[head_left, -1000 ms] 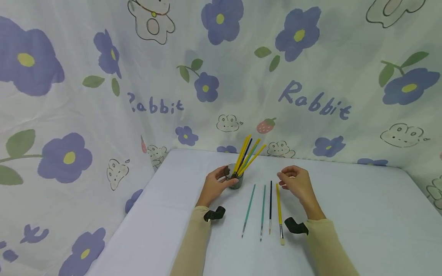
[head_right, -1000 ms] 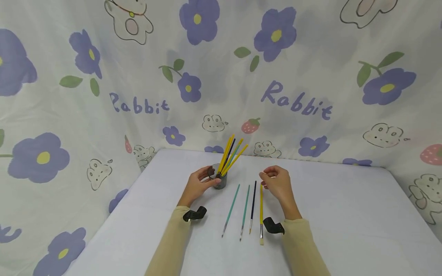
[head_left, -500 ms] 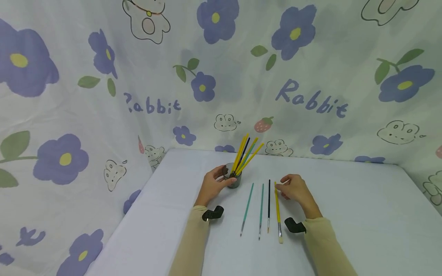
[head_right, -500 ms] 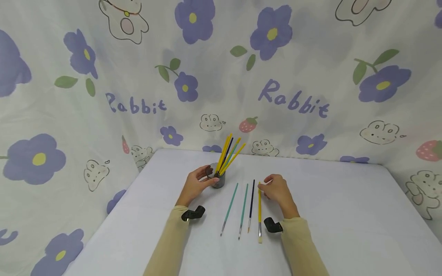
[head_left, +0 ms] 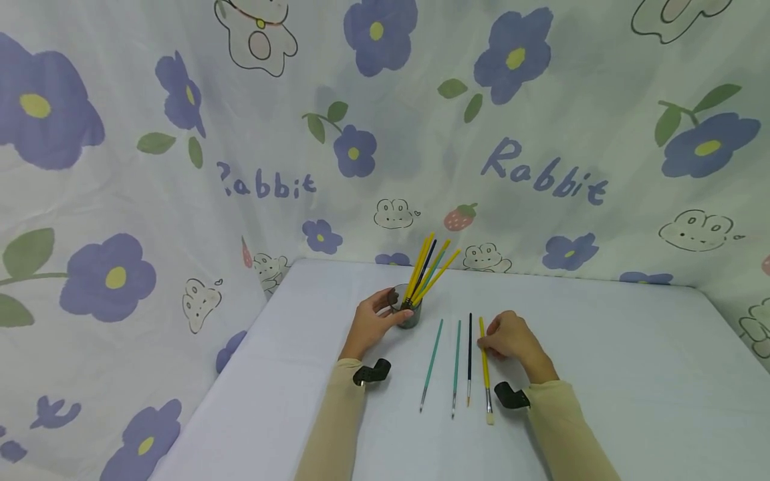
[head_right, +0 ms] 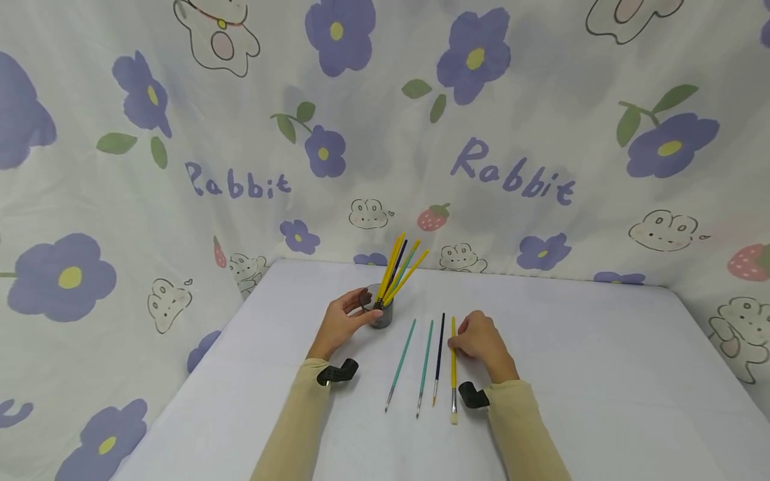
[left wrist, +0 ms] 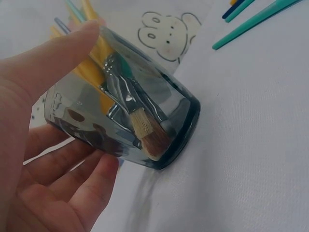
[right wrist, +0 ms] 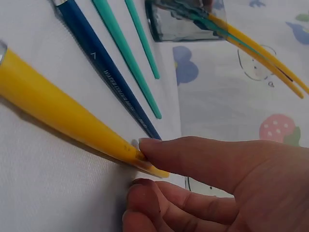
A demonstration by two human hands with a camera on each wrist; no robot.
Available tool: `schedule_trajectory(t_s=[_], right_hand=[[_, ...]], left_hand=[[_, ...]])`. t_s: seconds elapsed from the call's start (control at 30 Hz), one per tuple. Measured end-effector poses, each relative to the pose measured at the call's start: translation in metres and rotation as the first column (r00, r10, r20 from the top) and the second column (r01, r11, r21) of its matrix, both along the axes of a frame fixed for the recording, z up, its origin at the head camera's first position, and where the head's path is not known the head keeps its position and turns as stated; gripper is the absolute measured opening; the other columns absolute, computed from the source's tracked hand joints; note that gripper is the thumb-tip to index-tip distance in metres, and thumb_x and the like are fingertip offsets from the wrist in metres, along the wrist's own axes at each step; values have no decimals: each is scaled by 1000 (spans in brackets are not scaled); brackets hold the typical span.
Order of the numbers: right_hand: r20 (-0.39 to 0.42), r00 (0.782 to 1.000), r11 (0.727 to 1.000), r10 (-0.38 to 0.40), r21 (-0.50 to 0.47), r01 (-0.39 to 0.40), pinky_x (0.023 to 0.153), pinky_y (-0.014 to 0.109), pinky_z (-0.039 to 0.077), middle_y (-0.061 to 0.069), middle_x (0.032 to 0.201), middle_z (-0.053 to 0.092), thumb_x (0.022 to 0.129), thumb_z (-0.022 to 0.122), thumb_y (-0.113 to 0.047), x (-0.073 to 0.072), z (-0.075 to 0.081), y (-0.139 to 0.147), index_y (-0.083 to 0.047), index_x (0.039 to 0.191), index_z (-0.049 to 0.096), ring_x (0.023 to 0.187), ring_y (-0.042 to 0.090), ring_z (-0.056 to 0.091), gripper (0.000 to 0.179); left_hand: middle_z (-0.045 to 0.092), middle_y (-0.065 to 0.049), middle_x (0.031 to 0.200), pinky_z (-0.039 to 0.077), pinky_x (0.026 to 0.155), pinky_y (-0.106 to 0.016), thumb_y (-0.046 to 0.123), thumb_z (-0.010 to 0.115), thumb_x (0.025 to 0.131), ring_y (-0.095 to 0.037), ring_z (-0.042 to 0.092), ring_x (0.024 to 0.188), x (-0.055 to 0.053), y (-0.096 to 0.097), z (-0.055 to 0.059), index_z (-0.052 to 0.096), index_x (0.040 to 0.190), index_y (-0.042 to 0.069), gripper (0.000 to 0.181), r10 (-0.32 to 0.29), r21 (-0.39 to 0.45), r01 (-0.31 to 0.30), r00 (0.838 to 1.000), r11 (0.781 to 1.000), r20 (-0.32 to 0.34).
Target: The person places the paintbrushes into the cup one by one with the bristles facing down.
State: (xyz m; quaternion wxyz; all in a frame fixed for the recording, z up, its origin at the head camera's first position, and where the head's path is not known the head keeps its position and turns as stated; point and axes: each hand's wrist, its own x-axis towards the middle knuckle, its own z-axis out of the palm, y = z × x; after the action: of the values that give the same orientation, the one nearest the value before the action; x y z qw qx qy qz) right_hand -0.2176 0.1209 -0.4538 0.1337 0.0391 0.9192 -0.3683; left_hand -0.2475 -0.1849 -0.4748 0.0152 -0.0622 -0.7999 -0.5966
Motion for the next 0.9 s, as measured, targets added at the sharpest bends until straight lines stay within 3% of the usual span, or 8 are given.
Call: schedule_trajectory(t_s=[0.23, 0.43, 0.63, 0.9], right_hand=[[-42, 999, 1000, 12, 9, -12, 50, 25, 54, 8, 64, 69, 85, 76, -9, 4, 2, 1, 2, 83, 65, 54, 16, 63, 16], [-39, 999, 994, -7, 105, 11, 51, 26, 49, 10, 69, 65, 86, 74, -14, 8, 9, -4, 3, 86, 62, 58, 19, 61, 21], [-59, 998, 977, -15, 213, 27, 49, 27, 43, 11, 73, 59, 83, 73, -17, 8, 5, -8, 3, 90, 56, 60, 23, 58, 27], [-76, 996, 985, -38, 167, 50, 49, 26, 43, 11, 70, 56, 82, 73, -18, 5, 1, -2, 5, 91, 56, 59, 23, 57, 30]], left_hand=[[63, -13, 143, 54, 113, -45, 39, 91, 79, -33, 57, 139, 0, 0, 1, 55, 149, 9, 84, 1, -5, -1, 1000, 1000, 3], [64, -12, 142, 55, 112, -45, 38, 91, 80, -33, 58, 139, 1, 1, 1, 56, 149, 11, 82, 5, -2, -5, 1000, 1000, -1], [64, -12, 142, 55, 112, -45, 38, 91, 80, -33, 58, 139, 2, 1, 1, 55, 149, 11, 82, 7, -5, -7, 1000, 1000, -3], [63, -13, 143, 54, 113, -45, 38, 91, 80, -33, 57, 139, 0, -1, -1, 55, 149, 9, 84, -4, -4, 4, 1000, 1000, -16]])
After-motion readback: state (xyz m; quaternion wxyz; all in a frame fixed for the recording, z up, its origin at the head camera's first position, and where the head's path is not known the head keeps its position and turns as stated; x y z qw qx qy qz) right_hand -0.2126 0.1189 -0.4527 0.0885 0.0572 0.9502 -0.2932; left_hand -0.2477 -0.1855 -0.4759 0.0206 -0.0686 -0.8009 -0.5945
